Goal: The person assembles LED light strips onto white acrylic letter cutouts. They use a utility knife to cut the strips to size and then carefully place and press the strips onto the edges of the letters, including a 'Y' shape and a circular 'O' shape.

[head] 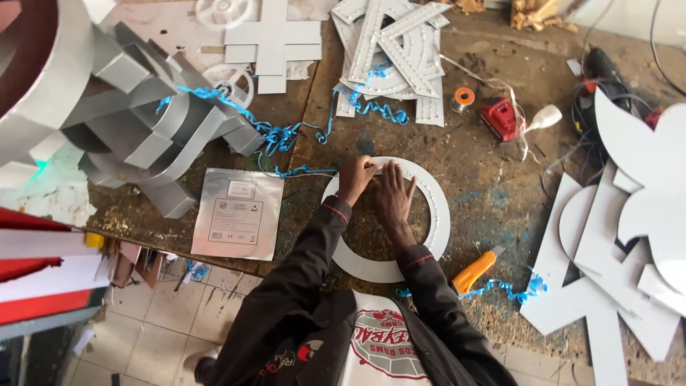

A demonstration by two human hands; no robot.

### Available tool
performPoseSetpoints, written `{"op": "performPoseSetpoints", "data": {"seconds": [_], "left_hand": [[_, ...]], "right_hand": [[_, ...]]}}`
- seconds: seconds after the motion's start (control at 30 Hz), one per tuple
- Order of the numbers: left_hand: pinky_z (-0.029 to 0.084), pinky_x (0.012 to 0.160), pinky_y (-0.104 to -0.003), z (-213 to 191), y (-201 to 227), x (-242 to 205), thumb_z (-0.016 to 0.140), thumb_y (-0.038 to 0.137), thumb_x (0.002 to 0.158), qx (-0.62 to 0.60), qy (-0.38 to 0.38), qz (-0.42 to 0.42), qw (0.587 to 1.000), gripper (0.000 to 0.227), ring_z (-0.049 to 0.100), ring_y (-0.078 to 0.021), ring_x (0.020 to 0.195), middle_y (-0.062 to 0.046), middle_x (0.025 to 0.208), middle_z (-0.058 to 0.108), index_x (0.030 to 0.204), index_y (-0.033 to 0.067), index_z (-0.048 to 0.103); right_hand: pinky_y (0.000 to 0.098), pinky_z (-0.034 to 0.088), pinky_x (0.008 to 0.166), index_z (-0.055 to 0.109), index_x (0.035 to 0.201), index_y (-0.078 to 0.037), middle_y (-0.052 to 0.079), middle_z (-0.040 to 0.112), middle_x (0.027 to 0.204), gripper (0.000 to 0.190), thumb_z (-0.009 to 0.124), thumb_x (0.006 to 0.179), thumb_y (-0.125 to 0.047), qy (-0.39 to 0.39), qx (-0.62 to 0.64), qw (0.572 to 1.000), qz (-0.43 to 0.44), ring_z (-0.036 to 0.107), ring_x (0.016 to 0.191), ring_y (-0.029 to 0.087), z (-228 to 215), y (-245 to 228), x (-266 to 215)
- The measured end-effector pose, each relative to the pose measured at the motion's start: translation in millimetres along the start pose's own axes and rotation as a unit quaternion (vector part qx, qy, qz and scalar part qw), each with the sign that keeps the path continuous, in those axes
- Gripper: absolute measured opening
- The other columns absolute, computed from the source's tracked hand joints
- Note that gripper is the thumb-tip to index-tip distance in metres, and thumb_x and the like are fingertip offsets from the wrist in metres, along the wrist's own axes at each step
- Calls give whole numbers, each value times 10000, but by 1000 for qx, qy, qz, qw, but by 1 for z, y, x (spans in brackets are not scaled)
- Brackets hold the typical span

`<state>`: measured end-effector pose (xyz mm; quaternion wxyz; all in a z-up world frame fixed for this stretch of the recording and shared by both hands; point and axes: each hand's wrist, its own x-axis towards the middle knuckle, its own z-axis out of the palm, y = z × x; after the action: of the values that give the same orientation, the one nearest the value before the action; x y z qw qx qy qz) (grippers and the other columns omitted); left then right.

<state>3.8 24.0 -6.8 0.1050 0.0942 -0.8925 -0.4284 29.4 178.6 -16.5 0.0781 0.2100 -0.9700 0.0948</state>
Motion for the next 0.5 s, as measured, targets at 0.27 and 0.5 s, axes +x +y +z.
{"op": "performPoseSetpoints", "data": {"seconds": [0.27, 0.5], "left_hand": [[583, 1133, -725, -49, 30, -4, 628, 123, 1173, -14, -181, 10, 983, 506, 704, -557, 1330, -338, 1353, 755, 1671, 87, 547], [651, 722, -522, -2, -39, 39, 850, 222, 906, 180, -127, 15, 975, 139, 835, -401, 852, -150, 820, 807, 911, 104, 778]], "right_hand": [[460, 543, 1042, 808, 1295, -458, -179, 653, 1488, 407, 851, 915, -596, 21, 143, 984, -108, 630, 1381, 165, 44, 109, 67], [511, 553, 1068, 828, 1279, -257, 23, 734, 1422, 314, 851, 1010, -416, 58, 226, 972, -35, 665, 1299, 351, 4, 107, 28]]}}
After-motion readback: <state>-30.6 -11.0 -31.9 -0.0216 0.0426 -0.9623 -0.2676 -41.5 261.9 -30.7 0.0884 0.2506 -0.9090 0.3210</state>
